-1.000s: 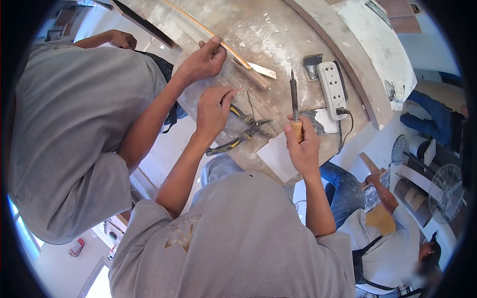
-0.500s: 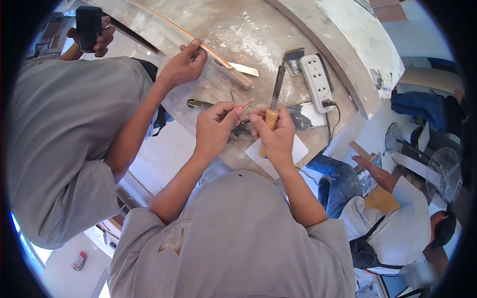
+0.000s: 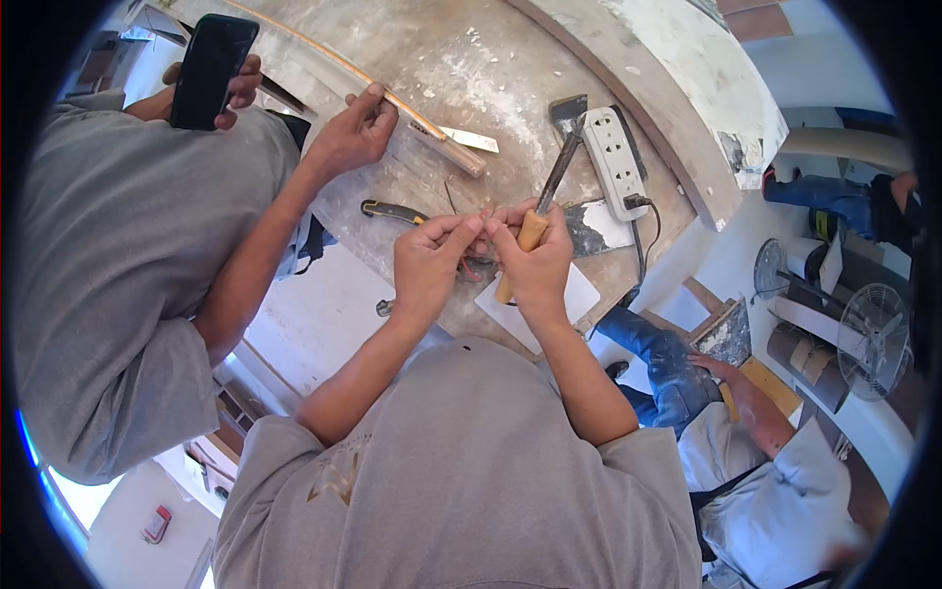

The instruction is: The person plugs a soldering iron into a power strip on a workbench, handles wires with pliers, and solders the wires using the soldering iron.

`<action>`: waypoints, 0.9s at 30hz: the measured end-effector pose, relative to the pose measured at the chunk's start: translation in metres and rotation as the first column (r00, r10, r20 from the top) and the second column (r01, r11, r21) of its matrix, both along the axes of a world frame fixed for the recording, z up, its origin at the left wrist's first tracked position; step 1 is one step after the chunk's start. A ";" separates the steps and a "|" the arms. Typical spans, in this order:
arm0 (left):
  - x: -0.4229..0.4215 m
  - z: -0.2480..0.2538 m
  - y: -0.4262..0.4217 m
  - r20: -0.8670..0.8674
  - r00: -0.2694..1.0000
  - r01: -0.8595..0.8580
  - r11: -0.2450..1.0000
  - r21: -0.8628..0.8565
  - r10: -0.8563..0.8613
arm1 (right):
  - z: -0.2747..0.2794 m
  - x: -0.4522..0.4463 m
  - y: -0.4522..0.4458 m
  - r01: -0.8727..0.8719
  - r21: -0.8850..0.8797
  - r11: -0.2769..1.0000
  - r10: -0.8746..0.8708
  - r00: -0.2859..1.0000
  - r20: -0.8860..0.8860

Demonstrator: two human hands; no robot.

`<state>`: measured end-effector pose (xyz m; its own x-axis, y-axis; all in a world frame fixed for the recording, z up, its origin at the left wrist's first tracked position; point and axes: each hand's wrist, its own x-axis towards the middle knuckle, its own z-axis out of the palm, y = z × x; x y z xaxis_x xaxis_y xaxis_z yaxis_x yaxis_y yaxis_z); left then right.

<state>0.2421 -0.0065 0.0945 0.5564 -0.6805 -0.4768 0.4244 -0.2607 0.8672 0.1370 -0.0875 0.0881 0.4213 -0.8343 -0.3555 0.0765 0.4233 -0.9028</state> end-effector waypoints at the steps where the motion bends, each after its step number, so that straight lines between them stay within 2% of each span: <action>1: -0.001 -0.004 0.002 -0.034 0.999 -0.023 1.000 -0.014 0.023 | 0.000 0.000 0.001 0.000 -0.012 1.000 0.000 1.000 0.000; 5: -0.002 -0.004 0.002 -0.077 0.996 -0.044 0.998 -0.045 0.041 | 0.005 0.002 0.001 0.007 0.003 1.000 -0.007 1.000 -0.020; 8: -0.002 -0.005 0.004 0.042 0.999 0.009 0.998 -0.061 -0.007 | 0.003 0.002 0.000 -0.001 0.015 1.000 0.001 1.000 -0.020; 14: -0.002 0.000 0.002 0.043 0.999 0.007 1.000 -0.007 -0.006 | 0.007 0.002 -0.003 -0.030 0.055 0.998 0.030 1.000 -0.005; 17: -0.003 -0.007 0.002 0.080 0.997 -0.010 0.998 -0.061 0.015 | 0.006 0.004 -0.003 -0.033 0.058 0.998 0.033 0.999 0.002; 22: -0.003 -0.008 0.002 0.025 0.999 -0.037 0.997 -0.061 0.038 | 0.009 0.004 -0.006 -0.021 0.061 0.998 0.022 1.000 -0.019; 25: -0.002 -0.010 0.002 0.055 0.996 -0.062 0.997 -0.043 0.065 | 0.010 0.000 -0.009 -0.113 0.066 0.991 0.119 0.989 -0.090; 27: 0.005 -0.006 0.000 0.158 0.985 -0.064 0.998 -0.004 0.063 | -0.005 -0.010 -0.010 -0.196 -0.114 0.974 0.159 0.950 -0.270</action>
<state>0.2473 -0.0062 0.0881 0.6667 -0.6409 -0.3806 0.2981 -0.2387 0.9242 0.1272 -0.0977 0.0830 0.4764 -0.8030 -0.3582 -0.2313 0.2786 -0.9321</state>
